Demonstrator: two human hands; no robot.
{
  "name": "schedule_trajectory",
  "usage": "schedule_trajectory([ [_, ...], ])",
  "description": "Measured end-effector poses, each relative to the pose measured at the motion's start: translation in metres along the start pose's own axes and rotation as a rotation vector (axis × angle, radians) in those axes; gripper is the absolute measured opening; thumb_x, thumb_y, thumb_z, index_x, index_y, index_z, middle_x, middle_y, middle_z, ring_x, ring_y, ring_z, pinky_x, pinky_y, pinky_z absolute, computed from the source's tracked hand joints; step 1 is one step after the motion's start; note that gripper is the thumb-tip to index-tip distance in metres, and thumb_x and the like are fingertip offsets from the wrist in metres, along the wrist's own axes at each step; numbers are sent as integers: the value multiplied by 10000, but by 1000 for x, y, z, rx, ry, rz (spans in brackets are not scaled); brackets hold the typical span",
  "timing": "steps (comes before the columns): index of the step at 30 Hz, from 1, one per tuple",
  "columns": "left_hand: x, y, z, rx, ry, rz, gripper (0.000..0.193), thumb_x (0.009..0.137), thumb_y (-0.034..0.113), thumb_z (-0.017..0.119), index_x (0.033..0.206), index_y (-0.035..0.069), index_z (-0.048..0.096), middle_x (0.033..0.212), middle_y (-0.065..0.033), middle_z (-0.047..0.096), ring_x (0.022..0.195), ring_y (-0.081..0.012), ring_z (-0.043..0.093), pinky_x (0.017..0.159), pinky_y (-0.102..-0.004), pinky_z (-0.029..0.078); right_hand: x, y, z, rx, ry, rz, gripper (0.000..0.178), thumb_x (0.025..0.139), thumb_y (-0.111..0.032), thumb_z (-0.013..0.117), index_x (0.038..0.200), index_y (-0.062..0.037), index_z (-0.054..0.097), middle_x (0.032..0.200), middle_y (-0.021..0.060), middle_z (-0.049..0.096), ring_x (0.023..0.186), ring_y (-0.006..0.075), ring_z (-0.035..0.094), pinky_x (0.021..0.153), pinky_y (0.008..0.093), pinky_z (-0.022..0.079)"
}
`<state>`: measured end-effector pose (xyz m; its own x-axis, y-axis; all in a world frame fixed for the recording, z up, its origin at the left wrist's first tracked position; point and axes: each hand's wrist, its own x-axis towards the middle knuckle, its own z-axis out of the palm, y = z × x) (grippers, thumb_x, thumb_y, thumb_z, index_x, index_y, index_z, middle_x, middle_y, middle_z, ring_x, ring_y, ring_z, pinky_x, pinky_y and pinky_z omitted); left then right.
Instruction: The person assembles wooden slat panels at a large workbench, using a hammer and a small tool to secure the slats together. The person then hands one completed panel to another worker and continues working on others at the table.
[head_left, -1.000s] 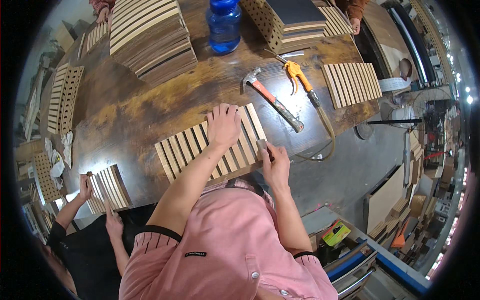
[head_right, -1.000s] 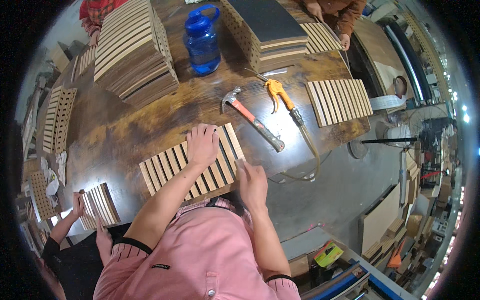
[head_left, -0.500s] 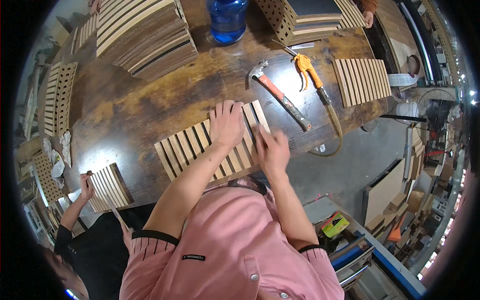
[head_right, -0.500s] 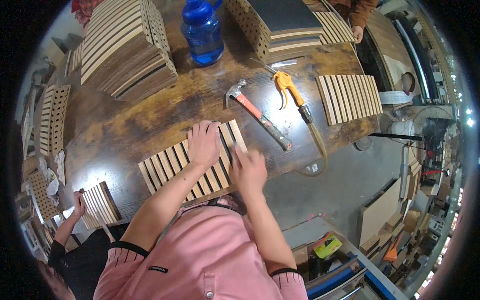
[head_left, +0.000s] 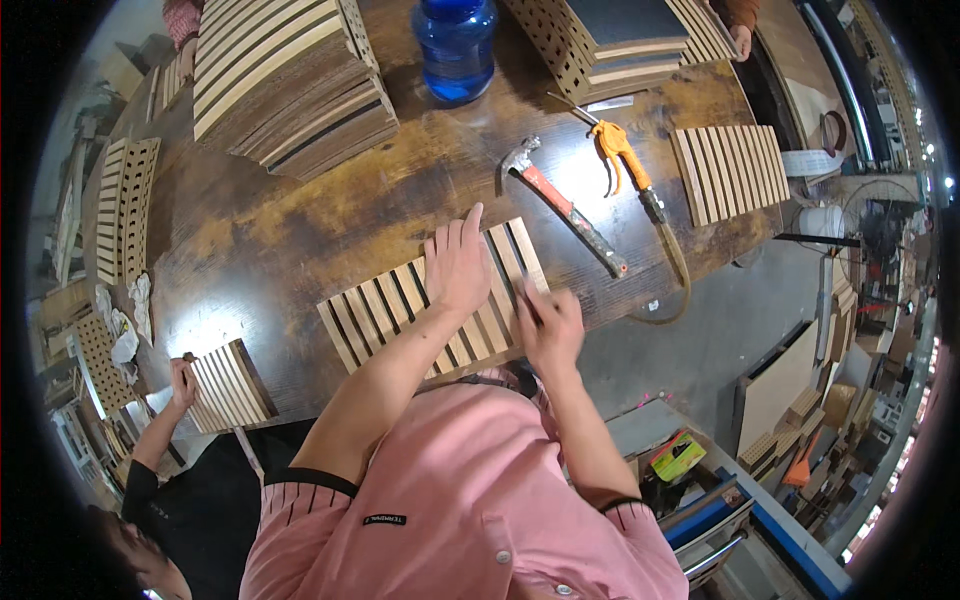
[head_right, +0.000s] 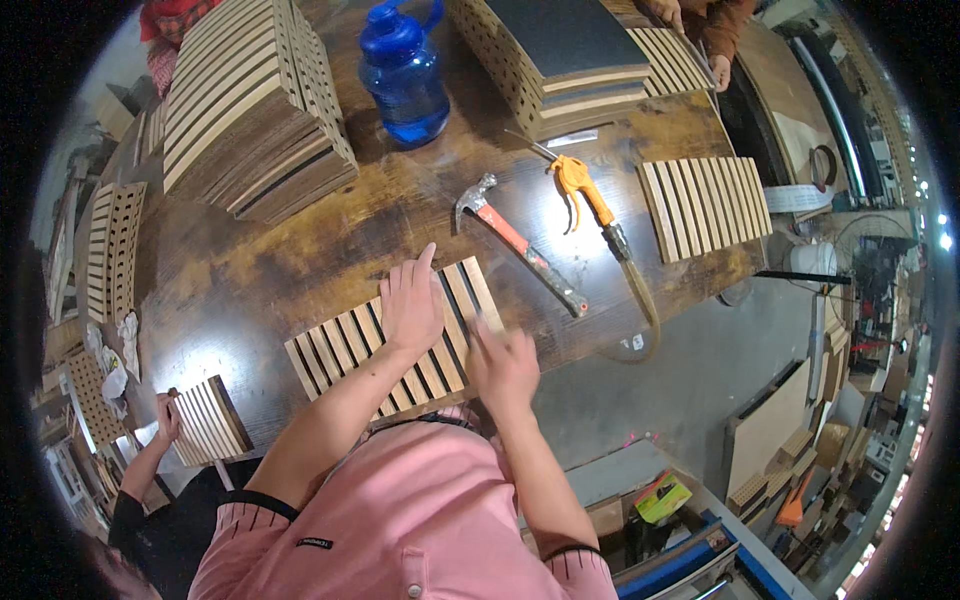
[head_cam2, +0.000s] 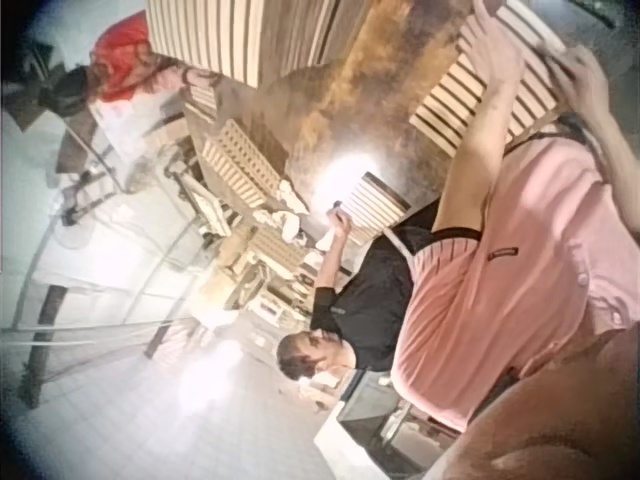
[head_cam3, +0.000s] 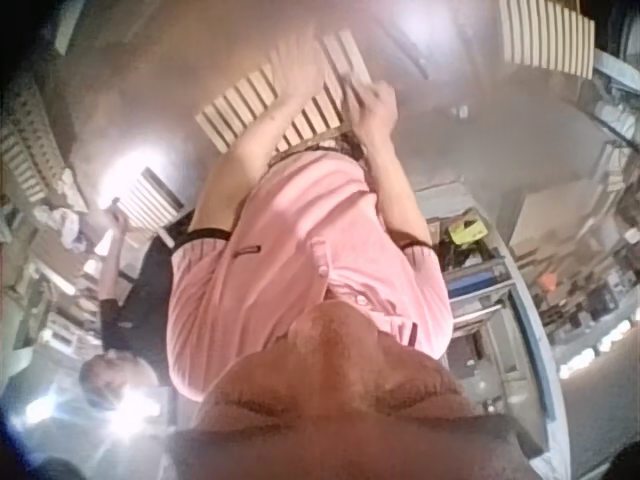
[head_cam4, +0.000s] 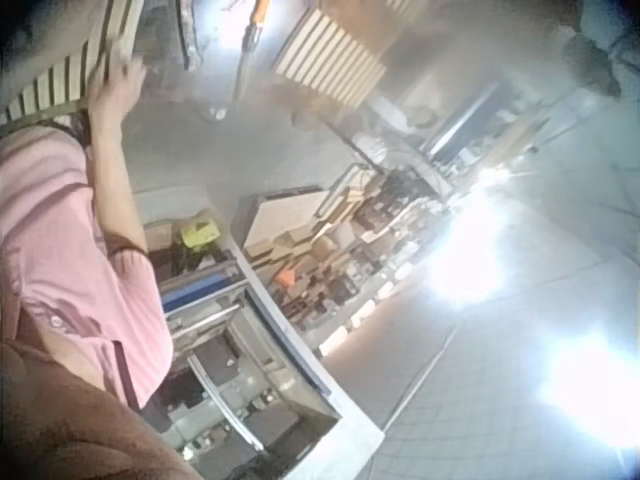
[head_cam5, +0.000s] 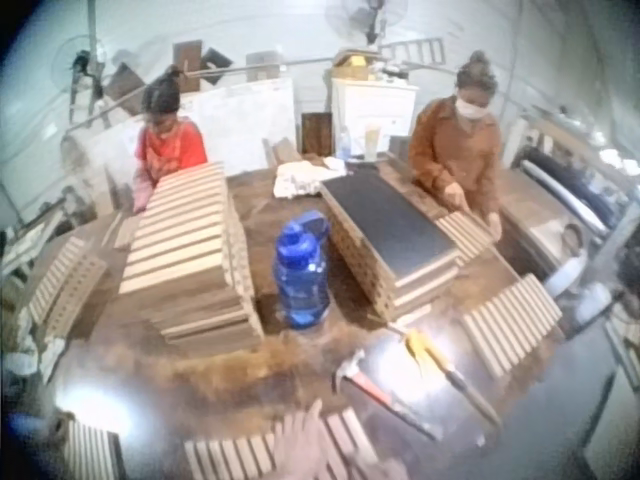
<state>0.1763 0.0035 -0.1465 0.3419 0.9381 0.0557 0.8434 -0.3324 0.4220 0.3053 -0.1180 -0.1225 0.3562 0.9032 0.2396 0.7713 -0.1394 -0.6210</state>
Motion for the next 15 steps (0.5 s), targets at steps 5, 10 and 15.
schedule_trajectory([
  [5,1,5,-5,-1,-26,-16,576,990,144,534,1544,67,395,1212,-137,590,1119,-337,529,968,-470,389,29,-7,17,-66,7,-47,308,837,-132,783,1142,-174,777,877,82,573,783,298,585,651,428,515],
  [10,6,7,0,-25,12,-17,603,987,128,522,1567,76,369,1205,-129,586,1096,-334,520,947,-458,385,93,-19,47,23,-1,16,329,882,-160,722,1210,-157,733,960,105,584,884,329,596,751,462,526],
  [15,1,4,-3,-12,-52,-66,589,999,140,509,1569,81,374,1257,-131,605,1148,-332,534,993,-457,393,-9,-7,-12,-71,-44,95,364,858,-159,775,1210,-250,758,882,52,592,831,284,606,702,411,531],
])
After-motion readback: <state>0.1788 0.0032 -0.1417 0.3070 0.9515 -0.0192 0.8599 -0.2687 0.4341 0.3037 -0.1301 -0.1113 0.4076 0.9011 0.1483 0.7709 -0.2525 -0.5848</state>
